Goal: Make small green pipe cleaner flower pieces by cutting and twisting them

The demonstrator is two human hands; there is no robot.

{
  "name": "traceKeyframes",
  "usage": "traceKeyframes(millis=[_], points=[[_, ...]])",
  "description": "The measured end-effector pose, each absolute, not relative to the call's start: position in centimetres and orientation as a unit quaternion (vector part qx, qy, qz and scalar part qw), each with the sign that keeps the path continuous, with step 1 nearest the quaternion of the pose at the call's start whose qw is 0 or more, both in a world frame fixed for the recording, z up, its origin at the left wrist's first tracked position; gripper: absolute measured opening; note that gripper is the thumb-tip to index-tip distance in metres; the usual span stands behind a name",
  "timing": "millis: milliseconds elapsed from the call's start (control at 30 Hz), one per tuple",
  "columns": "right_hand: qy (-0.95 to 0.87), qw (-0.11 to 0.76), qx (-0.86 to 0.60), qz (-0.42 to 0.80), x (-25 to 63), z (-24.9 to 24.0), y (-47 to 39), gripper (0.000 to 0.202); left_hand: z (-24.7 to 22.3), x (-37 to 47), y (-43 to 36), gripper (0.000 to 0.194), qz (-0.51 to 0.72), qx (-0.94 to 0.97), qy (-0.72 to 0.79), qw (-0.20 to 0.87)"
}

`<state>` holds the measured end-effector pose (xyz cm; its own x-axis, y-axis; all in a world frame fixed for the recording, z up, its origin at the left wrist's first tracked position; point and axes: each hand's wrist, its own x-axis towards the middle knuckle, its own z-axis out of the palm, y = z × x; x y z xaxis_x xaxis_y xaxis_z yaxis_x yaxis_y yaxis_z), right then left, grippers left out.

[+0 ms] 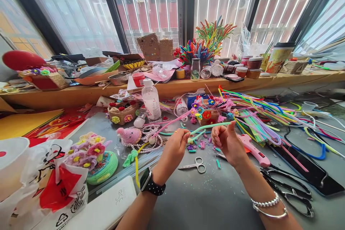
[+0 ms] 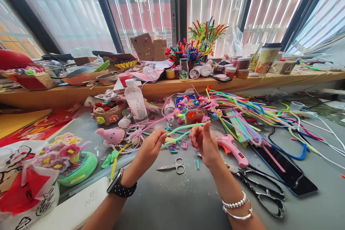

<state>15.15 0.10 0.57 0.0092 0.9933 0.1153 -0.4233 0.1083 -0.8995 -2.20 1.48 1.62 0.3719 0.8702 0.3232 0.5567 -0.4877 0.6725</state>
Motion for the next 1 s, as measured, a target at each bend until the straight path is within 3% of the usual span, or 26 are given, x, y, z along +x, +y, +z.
traceKeyframes(millis=[133,333,600,800,1000], points=[[-0.453,0.59,-0.36,0.563,14.5,0.4,0.0,0.065,1.6,-2.2,1.6,0.03,0.35,0.773,0.472,0.238],[-0.556,0.521,-0.41,0.502,13.9,0.2,-0.3,0.03,2.1,-1.8,0.6,0.027,0.282,0.837,0.369,0.29],[-0.467,0.62,-0.418,0.472,14.3,0.1,-0.1,0.023,1.7,-2.0,1.0,0.032,0.182,0.86,0.41,0.243],[-0.502,0.562,-0.421,0.504,13.5,-0.3,-0.1,0.025,1.2,-1.7,1.1,0.034,0.231,0.85,0.427,0.206],[-0.526,0.546,-0.437,0.484,13.3,-0.3,-0.2,0.023,1.8,-1.8,1.2,0.03,0.292,0.837,0.384,0.259]])
